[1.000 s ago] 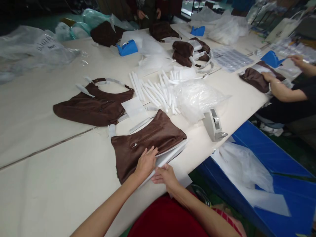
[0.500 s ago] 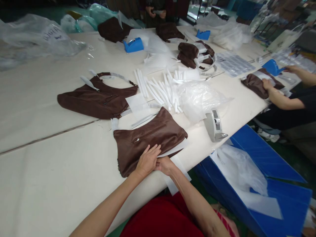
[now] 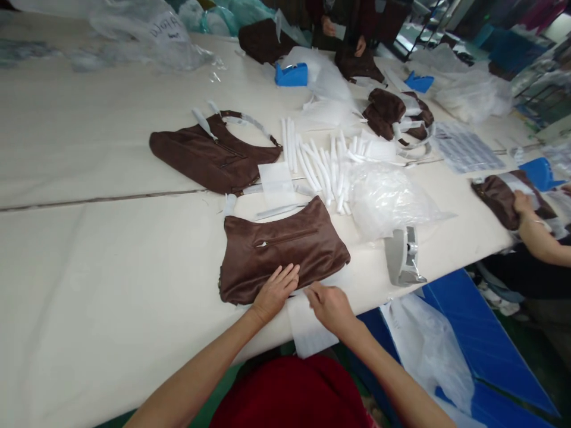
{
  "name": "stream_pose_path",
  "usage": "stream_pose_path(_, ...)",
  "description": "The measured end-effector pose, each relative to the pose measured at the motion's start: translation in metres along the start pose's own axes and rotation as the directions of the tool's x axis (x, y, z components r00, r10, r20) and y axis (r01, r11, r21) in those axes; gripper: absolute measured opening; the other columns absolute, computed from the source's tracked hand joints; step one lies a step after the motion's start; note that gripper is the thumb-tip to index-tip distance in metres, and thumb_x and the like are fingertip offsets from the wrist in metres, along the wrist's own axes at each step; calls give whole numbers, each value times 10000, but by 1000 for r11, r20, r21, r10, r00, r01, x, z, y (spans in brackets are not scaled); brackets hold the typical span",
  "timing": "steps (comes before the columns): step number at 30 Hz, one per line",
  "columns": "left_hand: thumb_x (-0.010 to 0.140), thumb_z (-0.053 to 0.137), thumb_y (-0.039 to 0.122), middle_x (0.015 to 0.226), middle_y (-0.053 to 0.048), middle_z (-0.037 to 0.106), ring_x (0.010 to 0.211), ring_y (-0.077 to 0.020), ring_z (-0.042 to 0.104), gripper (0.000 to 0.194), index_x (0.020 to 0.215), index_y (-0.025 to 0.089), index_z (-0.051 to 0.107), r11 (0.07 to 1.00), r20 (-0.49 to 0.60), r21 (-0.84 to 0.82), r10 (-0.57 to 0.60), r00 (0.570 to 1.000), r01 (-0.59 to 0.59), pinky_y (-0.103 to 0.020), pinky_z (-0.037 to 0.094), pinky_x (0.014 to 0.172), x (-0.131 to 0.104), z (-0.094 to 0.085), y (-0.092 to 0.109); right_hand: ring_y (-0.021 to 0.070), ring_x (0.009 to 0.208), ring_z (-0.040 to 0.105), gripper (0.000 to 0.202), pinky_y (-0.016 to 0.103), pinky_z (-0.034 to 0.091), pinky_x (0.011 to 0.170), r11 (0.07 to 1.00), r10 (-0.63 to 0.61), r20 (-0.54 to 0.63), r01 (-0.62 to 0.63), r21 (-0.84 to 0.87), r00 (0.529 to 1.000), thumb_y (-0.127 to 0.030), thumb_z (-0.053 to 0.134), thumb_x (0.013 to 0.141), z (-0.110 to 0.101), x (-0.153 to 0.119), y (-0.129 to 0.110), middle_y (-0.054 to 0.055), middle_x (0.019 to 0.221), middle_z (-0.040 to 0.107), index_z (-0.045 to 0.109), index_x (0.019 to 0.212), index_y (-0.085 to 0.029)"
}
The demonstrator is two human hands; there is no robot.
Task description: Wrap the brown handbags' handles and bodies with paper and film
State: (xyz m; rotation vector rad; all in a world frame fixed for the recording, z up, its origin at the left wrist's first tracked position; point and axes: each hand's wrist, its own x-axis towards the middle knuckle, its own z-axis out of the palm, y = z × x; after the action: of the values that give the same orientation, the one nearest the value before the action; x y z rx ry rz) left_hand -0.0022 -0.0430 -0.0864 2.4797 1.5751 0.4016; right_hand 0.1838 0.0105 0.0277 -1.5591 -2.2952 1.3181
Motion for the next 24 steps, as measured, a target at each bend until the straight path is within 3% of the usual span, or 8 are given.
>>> stream_pose_path(2, 843, 330, -27, 1524, -101, 449, 1478, -210, 281, 561, 1337, 146, 533, 1000, 29, -24, -14, 999, 15, -480, 277, 1207, -2, -2, 2, 273, 1138, 615, 361, 462, 410, 1041, 948, -251, -121, 219, -231, 960, -344, 387, 1002, -21, 10, 7, 140, 1155, 703, 680, 1159, -203)
stream_pose_path(5, 855, 438, 89, 1563, -149, 374, 1502, -254, 208, 553, 1408, 87, 457, 998, 54, -59, -26, 998, 29, -503, 219, 1221, -6, -11, 9, 332, 1432, 344, 451, 640, 170, 1156, 766, -492, 54, 461, -448, 869, -376, 509, 970, -19, 32, 36, 117, 1514, 461, 509, 1414, -296)
stream_pose_path(7, 864, 510, 211, 1569, -176, 351, 1496, -287, 221, 596, 1435, 65, 420, 995, 41, -89, -36, 999, 39, -519, 216, 1217, -7, -18, 14, 371, 1462, 278, 548, 731, 106, 1124, 670, -517, 210, 545, -503, 830, -409, 604, 920, -3, 42, 63, 108, 1566, 384, 458, 1446, -352)
stream_pose_path(11, 964, 439, 243, 1439, -102, 551, 1384, -224, 441, 412, 1359, 189, 541, 983, -77, -107, -158, 985, 149, -463, 291, 1193, 2, -24, 18, 392, 1474, 249, 617, 764, 84, 1108, 598, -534, 234, 559, -575, 813, -411, 649, 887, 22, 53, 101, 108, 1601, 301, 425, 1462, -384)
stream_pose_path(15, 972, 480, 256, 1518, -71, 466, 1465, -233, 310, 502, 1470, 260, 415, 983, -105, 56, -168, 980, 174, -513, 161, 1226, 12, -16, 15, 395, 1464, 276, 624, 746, 112, 1125, 552, -569, 245, 586, -593, 785, -414, 671, 859, 25, 50, 106, 80, 1605, 285, 451, 1443, -409)
stream_pose_path(18, 950, 539, 305, 1573, -68, 379, 1498, -235, 224, 622, 1525, 278, 304, 965, -101, 168, -187, 977, 202, -534, 70, 1233, 11, -7, 17, 390, 1475, 251, 576, 744, 161, 1119, 572, -540, 254, 571, -588, 802, -433, 646, 866, 19, 45, 102, 53, 1610, 276, 485, 1418, -416)
stream_pose_path(20, 942, 546, 312, 1578, -68, 368, 1503, -237, 206, 639, 1530, 271, 297, 957, -120, 192, -197, 973, 217, -536, 54, 1235, 9, -2, 18, 367, 1460, 302, 451, 728, 204, 1121, 645, -531, 241, 572, -507, 813, -430, 579, 911, 8, 50, 95, 44, 1566, 384, 556, 1360, -400)
stream_pose_path(24, 932, 548, 319, 1575, -50, 375, 1502, -239, 210, 645, 1527, 278, 303, 957, -141, 193, -191, 971, 216, -539, 57, 1235, 5, 2, 19, 259, 1307, 528, 371, 511, 353, 1143, 846, -507, 20, 503, -179, 861, -397, 406, 996, -31, 108, 55, 99, 1343, 630, 678, 1202, -253)
